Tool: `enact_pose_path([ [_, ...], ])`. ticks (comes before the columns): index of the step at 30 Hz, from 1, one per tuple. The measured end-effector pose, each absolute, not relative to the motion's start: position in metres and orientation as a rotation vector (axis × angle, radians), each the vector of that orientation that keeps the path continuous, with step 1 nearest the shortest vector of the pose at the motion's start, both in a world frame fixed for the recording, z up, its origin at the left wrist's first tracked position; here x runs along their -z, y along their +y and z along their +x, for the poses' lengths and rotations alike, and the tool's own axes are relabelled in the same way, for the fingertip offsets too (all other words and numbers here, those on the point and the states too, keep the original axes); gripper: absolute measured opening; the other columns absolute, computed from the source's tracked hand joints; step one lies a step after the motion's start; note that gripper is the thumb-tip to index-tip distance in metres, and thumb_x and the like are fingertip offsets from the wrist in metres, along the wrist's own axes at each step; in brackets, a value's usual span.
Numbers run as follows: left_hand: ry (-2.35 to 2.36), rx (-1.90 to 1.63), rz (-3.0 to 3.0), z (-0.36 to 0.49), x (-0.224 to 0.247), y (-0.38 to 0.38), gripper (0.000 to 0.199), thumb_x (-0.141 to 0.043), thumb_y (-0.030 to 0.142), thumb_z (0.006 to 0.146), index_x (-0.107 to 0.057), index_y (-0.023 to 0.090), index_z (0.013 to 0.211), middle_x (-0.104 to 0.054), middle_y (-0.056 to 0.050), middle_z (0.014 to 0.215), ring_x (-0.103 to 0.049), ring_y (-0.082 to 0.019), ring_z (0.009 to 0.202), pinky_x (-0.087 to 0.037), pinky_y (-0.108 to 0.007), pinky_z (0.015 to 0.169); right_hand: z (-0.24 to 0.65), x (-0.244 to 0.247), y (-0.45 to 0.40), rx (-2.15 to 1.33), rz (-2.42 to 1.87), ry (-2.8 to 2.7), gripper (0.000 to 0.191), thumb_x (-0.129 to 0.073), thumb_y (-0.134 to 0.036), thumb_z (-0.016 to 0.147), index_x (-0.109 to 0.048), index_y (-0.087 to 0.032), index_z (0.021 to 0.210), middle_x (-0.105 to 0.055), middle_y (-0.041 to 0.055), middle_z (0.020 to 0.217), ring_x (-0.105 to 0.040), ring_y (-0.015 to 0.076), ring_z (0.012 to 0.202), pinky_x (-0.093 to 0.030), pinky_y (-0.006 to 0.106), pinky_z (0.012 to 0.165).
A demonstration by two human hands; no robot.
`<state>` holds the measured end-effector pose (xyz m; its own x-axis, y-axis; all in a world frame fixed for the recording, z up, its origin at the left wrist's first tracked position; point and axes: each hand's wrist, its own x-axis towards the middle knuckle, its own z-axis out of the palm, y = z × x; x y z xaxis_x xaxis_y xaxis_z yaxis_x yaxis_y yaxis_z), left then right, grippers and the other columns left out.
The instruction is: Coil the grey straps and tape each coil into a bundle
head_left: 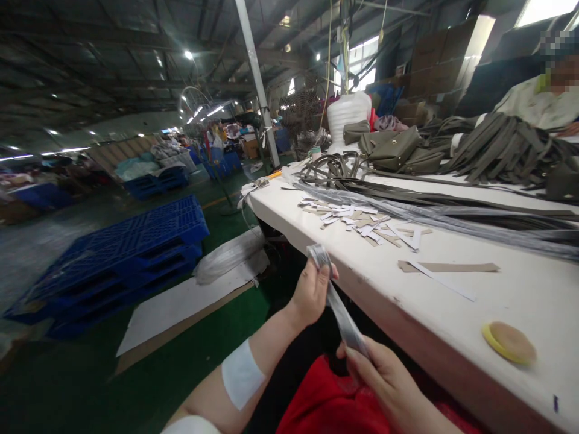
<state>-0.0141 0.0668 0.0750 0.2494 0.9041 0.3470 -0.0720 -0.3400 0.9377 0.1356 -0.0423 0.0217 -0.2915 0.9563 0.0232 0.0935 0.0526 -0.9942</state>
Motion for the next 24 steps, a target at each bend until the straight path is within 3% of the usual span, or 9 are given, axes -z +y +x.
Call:
enact_pose_path([
  [4, 0.825, -0.904, 2.162, -0.012, -0.056, 0.045, 0.034, -0.060, 0.050, 0.083, -0.062, 0.016, 0.087, -0.058, -0.008, 0.079, -0.053, -0.023, 0.075, -0.040, -0.033, 0.075, 0.171, -0.048, -0.034, -1.190, -1.224, -1.480, 0.041, -0.048, -0.055, 0.091, -0.062, -0.018, 0.081, -0.054, -0.0007, 0.058, -0.049, 0.0135, 0.055, -0.040, 0.024, 0.053],
  [6, 0.856, -0.790, 2.247, -0.014, -0.057, 0.038, 0.032, -0.056, 0.048, 0.086, -0.061, 0.019, 0.075, -0.054, -0.004, 0.067, -0.049, -0.019, 0.063, -0.037, -0.029, 0.065, 0.190, -0.051, -0.027, -1.030, -1.361, -1.636, 0.037, -0.053, -0.053, 0.089, -0.064, -0.019, 0.082, -0.063, 0.0026, 0.068, -0.056, 0.0168, 0.063, -0.044, 0.026, 0.059],
  [10, 0.854, -0.421, 1.989, -0.019, -0.063, 0.039, 0.054, -0.041, 0.058, 0.091, -0.056, 0.019, 0.057, -0.047, 0.001, 0.046, -0.041, -0.012, 0.043, -0.028, -0.025, 0.050, 0.206, -0.041, -0.020, -0.733, -1.509, -2.009, 0.029, -0.049, -0.046, 0.092, -0.068, -0.025, 0.100, -0.071, 0.0059, 0.098, -0.063, 0.0232, 0.088, -0.047, 0.033, 0.080],
  [13, 0.764, -0.212, 1.507, -0.024, -0.061, 0.044, 0.064, -0.034, 0.067, 0.089, -0.062, 0.016, 0.063, -0.042, 0.004, 0.036, -0.034, -0.009, 0.031, -0.031, -0.024, 0.044, 0.200, -0.030, -0.022, -0.714, -1.505, -2.096, 0.029, -0.045, -0.042, 0.095, -0.067, -0.024, 0.102, -0.071, 0.0056, 0.097, -0.064, 0.0242, 0.091, -0.045, 0.034, 0.083],
  [18, 0.652, -0.384, 0.951, -0.025, -0.062, 0.052, 0.068, -0.034, 0.065, 0.091, -0.066, 0.010, 0.068, -0.032, 0.009, 0.030, -0.031, -0.006, 0.027, -0.047, -0.025, 0.055, 0.167, -0.011, -0.029, -1.015, -1.356, -1.752, 0.037, -0.035, -0.048, 0.098, -0.057, -0.021, 0.085, -0.061, 0.0014, 0.075, -0.055, 0.0161, 0.068, -0.043, 0.028, 0.065],
  [21, 0.533, -0.615, 0.779, -0.014, -0.067, 0.052, 0.059, -0.041, 0.058, 0.093, -0.068, 0.007, 0.084, -0.043, 0.007, 0.042, -0.043, -0.006, 0.038, -0.051, -0.027, 0.073, 0.140, -0.006, -0.032, -1.275, -1.208, -1.472, 0.041, -0.038, -0.054, 0.095, -0.055, -0.018, 0.088, -0.056, -0.0010, 0.065, -0.048, 0.0124, 0.058, -0.040, 0.025, 0.056],
  [24, 0.477, -0.837, 0.793, 0.001, -0.065, 0.045, 0.041, -0.051, 0.048, 0.092, -0.063, 0.010, 0.101, -0.060, 0.000, 0.067, -0.059, -0.010, 0.062, -0.049, -0.029, 0.084, 0.124, -0.012, -0.034, -1.611, -1.070, -1.165, 0.041, -0.043, -0.054, 0.093, -0.055, -0.016, 0.092, -0.053, -0.0044, 0.055, -0.038, 0.0079, 0.043, -0.029, 0.021, 0.043],
])
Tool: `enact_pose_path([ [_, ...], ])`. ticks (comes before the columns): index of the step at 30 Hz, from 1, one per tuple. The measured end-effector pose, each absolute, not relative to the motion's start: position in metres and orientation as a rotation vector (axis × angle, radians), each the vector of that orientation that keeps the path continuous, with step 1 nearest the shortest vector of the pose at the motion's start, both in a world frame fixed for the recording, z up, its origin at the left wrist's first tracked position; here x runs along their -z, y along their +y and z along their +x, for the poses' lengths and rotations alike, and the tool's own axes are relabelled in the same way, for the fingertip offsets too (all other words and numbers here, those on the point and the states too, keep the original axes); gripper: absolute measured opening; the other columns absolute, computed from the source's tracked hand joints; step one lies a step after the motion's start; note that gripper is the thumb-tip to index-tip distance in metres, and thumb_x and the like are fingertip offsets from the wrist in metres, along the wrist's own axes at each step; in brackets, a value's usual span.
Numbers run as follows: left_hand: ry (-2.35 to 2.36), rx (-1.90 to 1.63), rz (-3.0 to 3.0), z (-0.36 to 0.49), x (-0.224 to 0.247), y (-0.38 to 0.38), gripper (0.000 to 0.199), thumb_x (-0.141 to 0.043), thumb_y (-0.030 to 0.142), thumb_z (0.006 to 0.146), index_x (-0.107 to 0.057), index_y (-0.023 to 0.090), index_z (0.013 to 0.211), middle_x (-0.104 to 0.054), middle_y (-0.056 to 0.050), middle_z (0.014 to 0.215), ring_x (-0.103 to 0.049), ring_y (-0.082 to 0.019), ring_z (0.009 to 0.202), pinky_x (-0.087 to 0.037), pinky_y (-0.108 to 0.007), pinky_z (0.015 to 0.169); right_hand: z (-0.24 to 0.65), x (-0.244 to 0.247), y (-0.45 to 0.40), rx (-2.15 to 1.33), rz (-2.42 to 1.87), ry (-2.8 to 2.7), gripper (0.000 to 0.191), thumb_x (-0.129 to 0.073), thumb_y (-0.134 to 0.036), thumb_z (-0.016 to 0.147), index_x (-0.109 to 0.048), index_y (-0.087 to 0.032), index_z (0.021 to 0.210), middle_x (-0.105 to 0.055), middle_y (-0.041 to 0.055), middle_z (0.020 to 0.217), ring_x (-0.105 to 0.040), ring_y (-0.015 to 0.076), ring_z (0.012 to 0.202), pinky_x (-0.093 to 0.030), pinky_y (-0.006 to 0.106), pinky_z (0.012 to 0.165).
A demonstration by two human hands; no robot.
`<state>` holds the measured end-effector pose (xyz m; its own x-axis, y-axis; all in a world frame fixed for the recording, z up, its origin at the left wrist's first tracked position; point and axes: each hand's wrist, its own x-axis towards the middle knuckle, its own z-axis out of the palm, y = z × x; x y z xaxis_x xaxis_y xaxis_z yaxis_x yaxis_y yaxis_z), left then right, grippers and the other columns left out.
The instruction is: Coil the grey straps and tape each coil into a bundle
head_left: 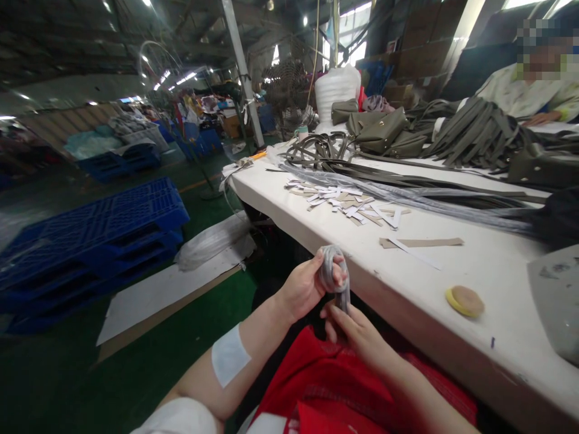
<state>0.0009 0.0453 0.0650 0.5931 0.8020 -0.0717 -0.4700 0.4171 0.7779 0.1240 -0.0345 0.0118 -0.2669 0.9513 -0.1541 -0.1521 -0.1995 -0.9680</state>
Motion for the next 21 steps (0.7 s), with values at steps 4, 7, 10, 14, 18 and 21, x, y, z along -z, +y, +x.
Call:
enact_pose_path([
  [4, 0.478, -0.838, 1.144, 0.010, -0.052, 0.037, 0.038, -0.057, 0.024, 0.084, -0.050, 0.018, 0.121, -0.066, -0.006, 0.103, -0.062, -0.019, 0.097, -0.048, -0.032, 0.088, 0.131, -0.024, -0.035, -1.857, -0.904, -0.865, 0.034, -0.052, -0.048, 0.089, -0.057, -0.014, 0.085, -0.058, -0.0026, 0.048, -0.041, 0.0069, 0.034, -0.029, 0.019, 0.040],
  [7, 0.413, -0.690, 1.463, 0.007, -0.045, 0.038, 0.058, -0.050, 0.005, 0.069, -0.045, 0.019, 0.125, -0.061, -0.009, 0.122, -0.056, -0.022, 0.116, -0.042, -0.039, 0.102, 0.144, -0.026, -0.037, -1.987, -0.863, -0.740, 0.029, -0.054, -0.041, 0.086, -0.058, -0.014, 0.076, -0.056, -0.0027, 0.041, -0.042, 0.0075, 0.030, -0.043, 0.022, 0.046],
  [10, 0.346, -0.521, 1.744, 0.002, -0.048, 0.041, 0.065, -0.044, -0.001, 0.064, -0.043, 0.016, 0.127, -0.056, -0.012, 0.130, -0.053, -0.022, 0.123, -0.040, -0.041, 0.106, 0.151, -0.022, -0.042, -2.106, -0.856, -0.653, 0.028, -0.052, -0.036, 0.085, -0.057, -0.015, 0.068, -0.051, -0.0047, 0.036, -0.036, 0.0067, 0.026, -0.049, 0.025, 0.048],
  [14, 0.363, -0.312, 2.062, -0.003, -0.056, 0.038, 0.047, -0.050, 0.003, 0.074, -0.047, 0.014, 0.119, -0.061, -0.015, 0.121, -0.060, -0.024, 0.114, -0.047, -0.039, 0.098, 0.154, -0.016, -0.046, -2.248, -0.804, -0.524, 0.025, -0.050, -0.032, 0.083, -0.059, -0.015, 0.067, -0.045, -0.0064, 0.032, -0.030, 0.0060, 0.024, -0.049, 0.023, 0.045],
  [18, 0.571, -0.180, 2.333, -0.004, -0.058, 0.032, 0.033, -0.055, 0.013, 0.078, -0.048, 0.013, 0.110, -0.064, -0.017, 0.107, -0.064, -0.029, 0.099, -0.051, -0.039, 0.082, 0.154, -0.015, -0.045, -2.292, -0.694, -0.421, 0.021, -0.050, -0.028, 0.083, -0.060, -0.015, 0.070, -0.043, -0.0073, 0.030, -0.028, 0.0057, 0.023, -0.046, 0.021, 0.045],
  [21, 0.728, -0.150, 2.398, -0.005, -0.051, 0.030, 0.023, -0.051, 0.018, 0.084, -0.049, 0.013, 0.106, -0.065, -0.015, 0.097, -0.065, -0.027, 0.086, -0.050, -0.036, 0.073, 0.158, -0.029, -0.051, -2.251, -0.688, -0.538, 0.037, -0.047, -0.042, 0.090, -0.061, -0.015, 0.069, -0.048, -0.0046, 0.032, -0.033, 0.0070, 0.025, -0.047, 0.024, 0.047],
])
